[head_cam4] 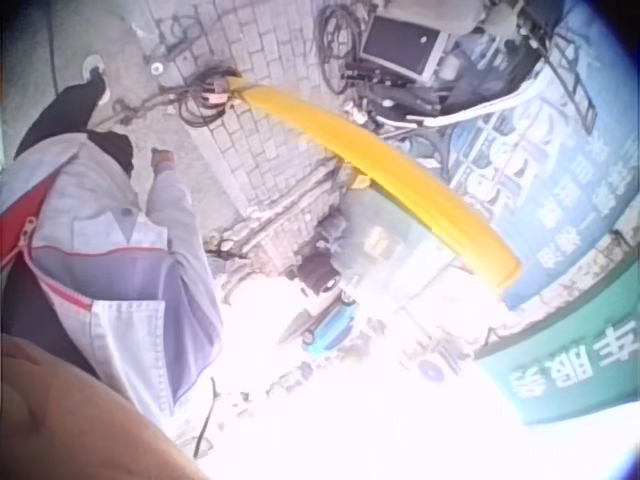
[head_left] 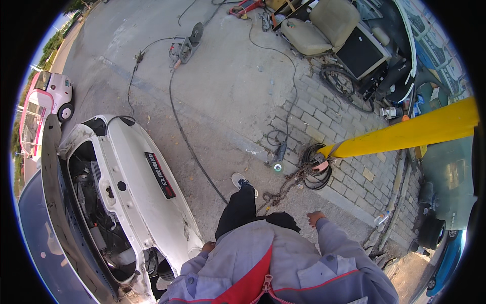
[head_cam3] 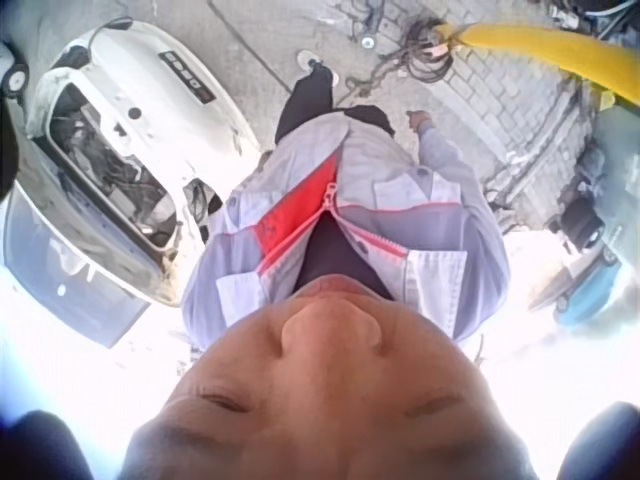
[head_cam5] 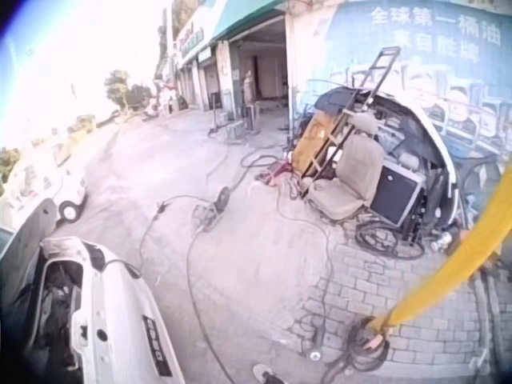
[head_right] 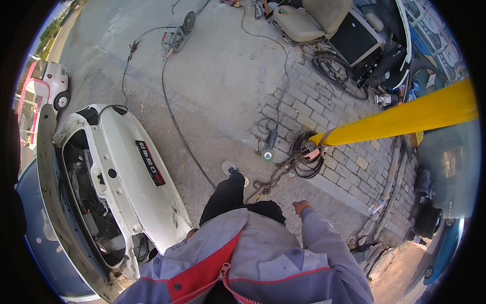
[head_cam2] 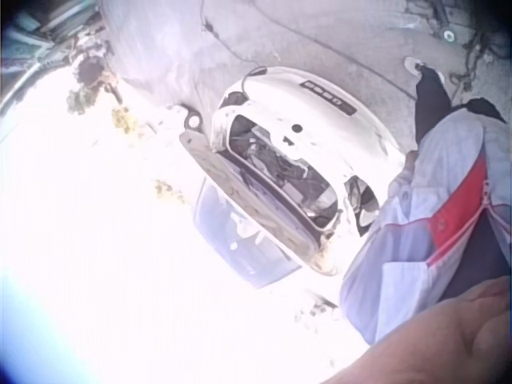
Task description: The person places a small metal piece into the front bumper area of a white car with the hood open, then uses a welding torch to weld the bumper frame. The person holds the torch with one hand and stabilizes the bumper with the other while welding along the edge.
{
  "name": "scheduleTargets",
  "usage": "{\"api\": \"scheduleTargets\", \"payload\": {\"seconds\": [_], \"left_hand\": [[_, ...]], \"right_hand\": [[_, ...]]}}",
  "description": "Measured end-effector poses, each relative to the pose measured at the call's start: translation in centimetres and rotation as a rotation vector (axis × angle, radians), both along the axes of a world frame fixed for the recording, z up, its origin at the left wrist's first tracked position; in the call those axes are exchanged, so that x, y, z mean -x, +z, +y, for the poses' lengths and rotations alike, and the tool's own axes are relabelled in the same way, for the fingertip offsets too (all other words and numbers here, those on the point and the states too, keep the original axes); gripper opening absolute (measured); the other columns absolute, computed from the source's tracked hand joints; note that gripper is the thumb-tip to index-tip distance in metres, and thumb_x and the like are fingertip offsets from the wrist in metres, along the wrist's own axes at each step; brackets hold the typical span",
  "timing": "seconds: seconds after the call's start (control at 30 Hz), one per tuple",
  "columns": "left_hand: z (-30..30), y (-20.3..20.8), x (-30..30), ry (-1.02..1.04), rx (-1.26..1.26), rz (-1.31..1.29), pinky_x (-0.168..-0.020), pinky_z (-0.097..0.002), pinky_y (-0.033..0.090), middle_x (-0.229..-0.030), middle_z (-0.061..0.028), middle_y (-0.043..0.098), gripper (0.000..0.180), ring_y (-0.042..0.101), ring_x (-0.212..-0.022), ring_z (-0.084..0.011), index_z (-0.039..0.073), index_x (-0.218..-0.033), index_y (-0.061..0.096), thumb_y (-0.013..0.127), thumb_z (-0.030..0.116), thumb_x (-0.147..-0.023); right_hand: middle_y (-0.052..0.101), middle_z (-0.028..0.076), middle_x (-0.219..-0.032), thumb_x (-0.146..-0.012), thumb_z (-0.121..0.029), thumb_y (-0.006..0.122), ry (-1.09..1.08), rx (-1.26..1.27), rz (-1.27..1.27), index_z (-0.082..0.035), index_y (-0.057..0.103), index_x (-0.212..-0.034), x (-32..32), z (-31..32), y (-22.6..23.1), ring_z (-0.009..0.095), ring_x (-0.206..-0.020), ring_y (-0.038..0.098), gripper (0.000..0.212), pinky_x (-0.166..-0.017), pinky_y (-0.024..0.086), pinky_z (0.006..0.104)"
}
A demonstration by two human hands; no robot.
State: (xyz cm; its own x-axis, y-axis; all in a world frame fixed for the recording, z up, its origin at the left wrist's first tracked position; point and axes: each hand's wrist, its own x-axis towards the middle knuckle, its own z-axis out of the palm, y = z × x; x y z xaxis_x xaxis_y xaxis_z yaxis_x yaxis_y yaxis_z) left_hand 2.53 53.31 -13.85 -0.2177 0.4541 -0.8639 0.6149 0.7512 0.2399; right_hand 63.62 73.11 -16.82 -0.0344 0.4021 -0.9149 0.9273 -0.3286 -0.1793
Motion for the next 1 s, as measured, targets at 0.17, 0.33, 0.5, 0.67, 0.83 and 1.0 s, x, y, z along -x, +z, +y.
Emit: {"api": "scheduleTargets", "payload": {"seconds": [0.17, 0.33, 0.5, 0.67, 0.83, 1.0], "left_hand": [[20.3, 8.0, 6.0, 0.166, -0.243, 0.126, -0.098, -0.0450, 0.055, -0.114, -0.0217, 0.076, 0.042, 0.072, -0.110, -0.0383, 0.002, -0.114, 0.075, 0.065, 0.038, -0.096], [33.9, 10.9, 7.9, 0.671, -0.406, -0.184, -0.063, -0.0307, 0.052, -0.101, -0.0118, 0.076, 0.036, 0.072, -0.078, -0.0192, -0.002, -0.125, 0.068, 0.062, 0.025, -0.101], [36.2, 9.2, 4.8, 0.692, -0.244, -0.147, -0.065, -0.0311, 0.052, -0.103, -0.0124, 0.076, 0.036, 0.073, -0.081, -0.0209, 0.000, -0.125, 0.067, 0.061, 0.027, -0.102], [36.5, 9.3, 1.0, 0.698, 0.112, -0.001, -0.074, -0.0359, 0.060, -0.101, -0.0151, 0.077, 0.032, 0.074, -0.084, -0.0235, -0.005, -0.115, 0.071, 0.066, 0.022, -0.099], [40.8, 9.7, -3.6, 0.088, 0.299, 0.016, -0.093, -0.0400, 0.057, -0.113, -0.0189, 0.077, 0.039, 0.074, -0.106, -0.0300, 0.001, -0.122, 0.072, 0.068, 0.030, -0.096], [48.3, 6.0, -9.6, 0.489, 0.403, 0.062, -0.096, -0.0405, 0.056, -0.113, -0.0182, 0.077, 0.036, 0.073, -0.107, -0.0317, 0.000, -0.119, 0.073, 0.069, 0.028, -0.096]], "right_hand": [[0.075, 0.013, -0.094, -0.104, -0.031, 0.060, 0.179, -0.267, 0.079, -0.009, 0.073, -0.122, 4.0, 14.8, 0.6, 0.028, -0.079, 0.075, 0.032, -0.064, 0.059, 0.0441], [0.076, 0.015, -0.098, -0.100, -0.035, 0.060, 0.543, -0.592, 0.032, -0.006, 0.076, -0.115, 10.0, 32.1, 6.6, 0.033, -0.083, 0.075, 0.035, -0.080, 0.057, 0.0487], [0.075, 0.020, -0.115, -0.103, -0.037, 0.054, 0.212, -0.265, 0.038, -0.007, 0.075, -0.117, 14.0, 47.0, 5.8, 0.039, -0.110, 0.070, 0.039, -0.096, 0.055, 0.0502], [0.072, 0.025, -0.121, -0.099, -0.043, 0.058, 0.259, -0.090, 0.036, -0.001, 0.073, -0.117, 16.5, 61.5, -4.9, 0.043, -0.117, 0.067, 0.048, -0.103, 0.052, 0.0497], [0.068, 0.024, -0.134, -0.095, -0.044, 0.064, -0.035, -0.194, -0.014, 0.000, 0.066, -0.130, 20.2, 75.4, -15.8, 0.041, -0.126, 0.063, 0.056, -0.108, 0.050, 0.0464], [0.069, 0.025, -0.132, -0.095, -0.039, 0.066, -0.094, -0.193, -0.084, -0.006, 0.061, -0.141, 22.1, 87.5, -28.1, 0.042, -0.124, 0.065, 0.057, -0.107, 0.051, 0.0473]]}}
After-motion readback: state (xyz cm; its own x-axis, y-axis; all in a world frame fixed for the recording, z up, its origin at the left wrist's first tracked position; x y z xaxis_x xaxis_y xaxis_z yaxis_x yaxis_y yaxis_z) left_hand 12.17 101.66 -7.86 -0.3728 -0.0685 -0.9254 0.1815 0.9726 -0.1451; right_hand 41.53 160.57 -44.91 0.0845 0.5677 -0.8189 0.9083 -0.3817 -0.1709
